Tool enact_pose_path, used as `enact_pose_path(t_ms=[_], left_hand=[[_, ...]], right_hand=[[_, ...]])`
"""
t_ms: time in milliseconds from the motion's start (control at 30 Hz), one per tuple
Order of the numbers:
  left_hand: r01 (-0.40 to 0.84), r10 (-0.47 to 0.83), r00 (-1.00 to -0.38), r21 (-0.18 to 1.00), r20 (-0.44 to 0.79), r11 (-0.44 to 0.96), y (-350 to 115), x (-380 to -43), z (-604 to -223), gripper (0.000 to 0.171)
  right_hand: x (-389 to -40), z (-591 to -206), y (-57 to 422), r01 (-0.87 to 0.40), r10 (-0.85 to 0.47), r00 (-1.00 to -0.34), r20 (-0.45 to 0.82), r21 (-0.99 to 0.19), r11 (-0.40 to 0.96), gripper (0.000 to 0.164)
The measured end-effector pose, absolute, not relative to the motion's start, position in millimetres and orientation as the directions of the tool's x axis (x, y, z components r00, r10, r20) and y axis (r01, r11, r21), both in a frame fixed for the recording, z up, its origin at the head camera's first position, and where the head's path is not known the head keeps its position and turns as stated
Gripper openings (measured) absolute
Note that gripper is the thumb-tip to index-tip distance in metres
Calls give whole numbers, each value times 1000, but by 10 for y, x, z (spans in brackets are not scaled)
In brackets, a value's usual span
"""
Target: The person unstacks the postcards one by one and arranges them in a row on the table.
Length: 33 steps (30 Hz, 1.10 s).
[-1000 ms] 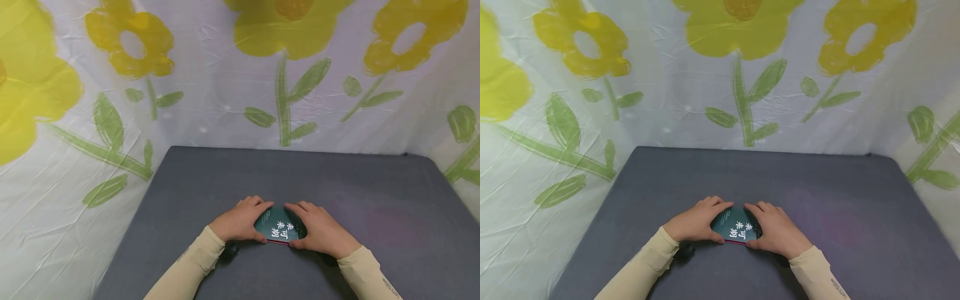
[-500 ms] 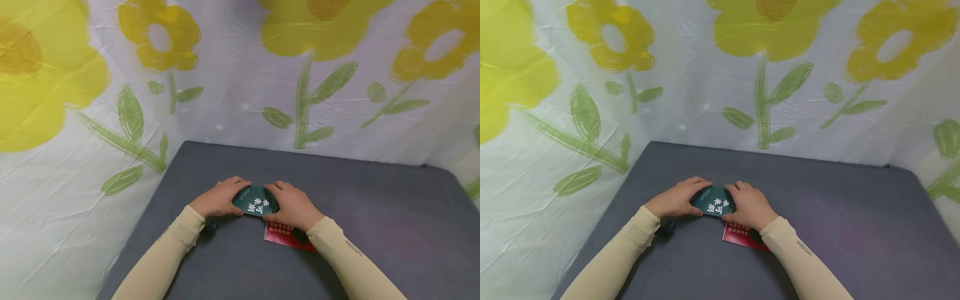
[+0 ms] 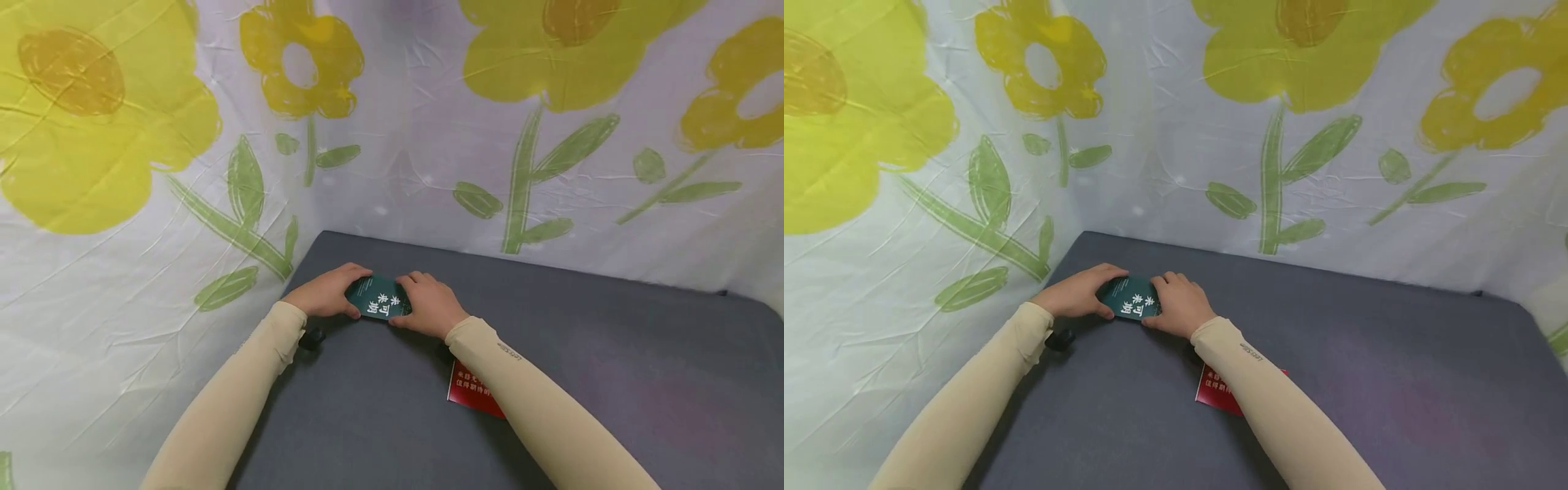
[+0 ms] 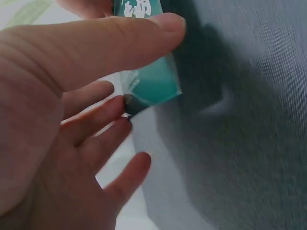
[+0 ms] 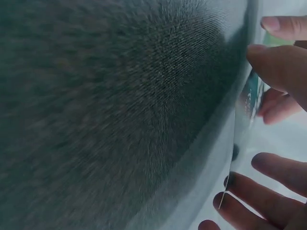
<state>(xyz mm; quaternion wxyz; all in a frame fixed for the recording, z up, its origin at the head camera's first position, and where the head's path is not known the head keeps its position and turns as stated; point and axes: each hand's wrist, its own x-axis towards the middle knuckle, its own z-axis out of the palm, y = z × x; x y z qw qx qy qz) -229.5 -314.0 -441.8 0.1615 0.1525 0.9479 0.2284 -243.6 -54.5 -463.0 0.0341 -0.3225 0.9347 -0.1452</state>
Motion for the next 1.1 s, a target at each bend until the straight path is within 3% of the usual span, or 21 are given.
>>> enact_pose_path(t_ms=[567,933,1100], left_hand=[[179,342,-894,468,-291,865,-3373,-2476,-4520,95],[178,351,-882,467,-315,866,-3368,-2541,-4478,98],[179,348,-872,436,-345,882,-3382,-2573,-4494,101]], right_hand=[[-2539,-4763,-831,-581,-612,-791,-8,-305,754,79],[-2529,-4754,-841,-554,-586,-810,-20,-300,776,81],[-2543,-4756,-847,-572,-614,-788,-40,-318,756,84]])
